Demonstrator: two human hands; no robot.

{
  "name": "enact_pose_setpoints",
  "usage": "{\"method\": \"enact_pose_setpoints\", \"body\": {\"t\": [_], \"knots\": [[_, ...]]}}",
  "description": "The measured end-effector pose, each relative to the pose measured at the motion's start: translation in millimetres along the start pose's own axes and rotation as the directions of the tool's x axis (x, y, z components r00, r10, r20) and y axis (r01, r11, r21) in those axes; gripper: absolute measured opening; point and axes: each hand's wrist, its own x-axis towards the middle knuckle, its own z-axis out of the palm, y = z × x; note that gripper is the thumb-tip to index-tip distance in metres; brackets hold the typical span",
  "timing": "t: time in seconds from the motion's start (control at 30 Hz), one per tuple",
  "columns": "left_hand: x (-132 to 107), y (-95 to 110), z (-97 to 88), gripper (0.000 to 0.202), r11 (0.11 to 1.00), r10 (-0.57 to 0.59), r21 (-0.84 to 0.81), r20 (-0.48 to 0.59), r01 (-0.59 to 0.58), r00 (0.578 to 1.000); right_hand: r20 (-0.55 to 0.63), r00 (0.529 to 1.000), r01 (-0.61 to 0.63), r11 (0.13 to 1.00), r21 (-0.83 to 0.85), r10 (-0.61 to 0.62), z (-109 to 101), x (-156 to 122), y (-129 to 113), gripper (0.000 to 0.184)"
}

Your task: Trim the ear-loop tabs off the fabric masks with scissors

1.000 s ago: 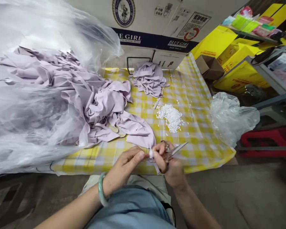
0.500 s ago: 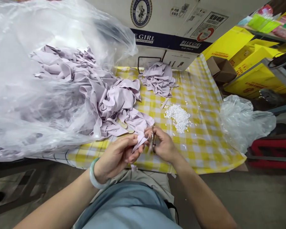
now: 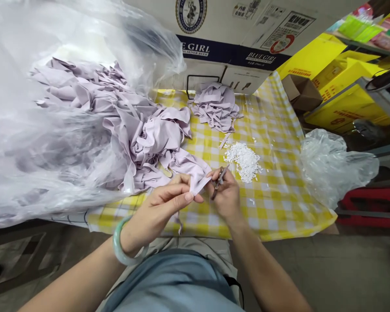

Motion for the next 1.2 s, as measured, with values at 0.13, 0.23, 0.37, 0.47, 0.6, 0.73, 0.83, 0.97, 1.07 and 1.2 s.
{"method": "enact_pose_setpoints", "body": {"t": [0.13, 0.23, 0.37, 0.47, 0.6, 0.73, 0.83, 0.97, 1.07, 1.2], "knots": [[14, 4, 10.6, 0.021, 0.977, 0.213, 0.020, -0.129, -0.213, 0.968, 0.036, 0.987, -0.163, 0.976, 0.147, 0.159, 28, -28, 21, 0.032], [22, 0, 17.2, 0.021, 0.975, 0.040, -0.210, -0.133, -0.067, 0.990, 0.134, 0.973, -0.200, 0.974, 0.105, 0.186, 27, -43, 22, 0.031], [24, -11, 19.7, 0.022, 0.988, 0.064, -0.129, -0.153, -0.084, 0.986, 0.176, 0.984, 0.059, 0.960, -0.273, -0.011, -8, -38, -3, 0.038], [21, -19, 22.6, 0.026, 0.994, 0.104, 0.026, -0.131, -0.102, 0.986, 0.226, 0.965, 0.243, 0.784, -0.571, -0.134, -32, -27, -22, 0.046], [18, -25, 29.4, 0.028, 0.989, 0.116, 0.099, -0.084, -0.107, 0.990, 0.317, 0.935, 0.342, 0.637, -0.691, -0.158, -40, -22, -29, 0.048], [20, -28, 32.9, 0.026, 0.967, 0.172, 0.196, -0.040, -0.161, 0.984, 0.321, 0.941, 0.312, 0.647, -0.696, -0.109, -41, -26, -26, 0.051], [22, -28, 33.9, 0.026, 0.922, 0.248, 0.305, 0.014, -0.240, 0.969, 0.313, 0.946, 0.290, 0.667, -0.686, -0.089, -43, -27, -26, 0.054], [24, -29, 35.4, 0.026, 0.888, 0.274, 0.368, 0.062, -0.277, 0.960, 0.309, 0.948, 0.275, 0.674, -0.686, -0.072, -46, -26, -27, 0.054], [24, -32, 35.8, 0.025, 0.875, 0.290, 0.381, 0.082, -0.298, 0.954, 0.306, 0.950, 0.269, 0.675, -0.687, -0.068, -47, -25, -27, 0.055], [25, -33, 36.3, 0.024, 0.855, 0.317, 0.401, 0.101, -0.330, 0.943, 0.298, 0.953, 0.257, 0.659, -0.707, -0.053, -49, -25, -26, 0.055]]}}
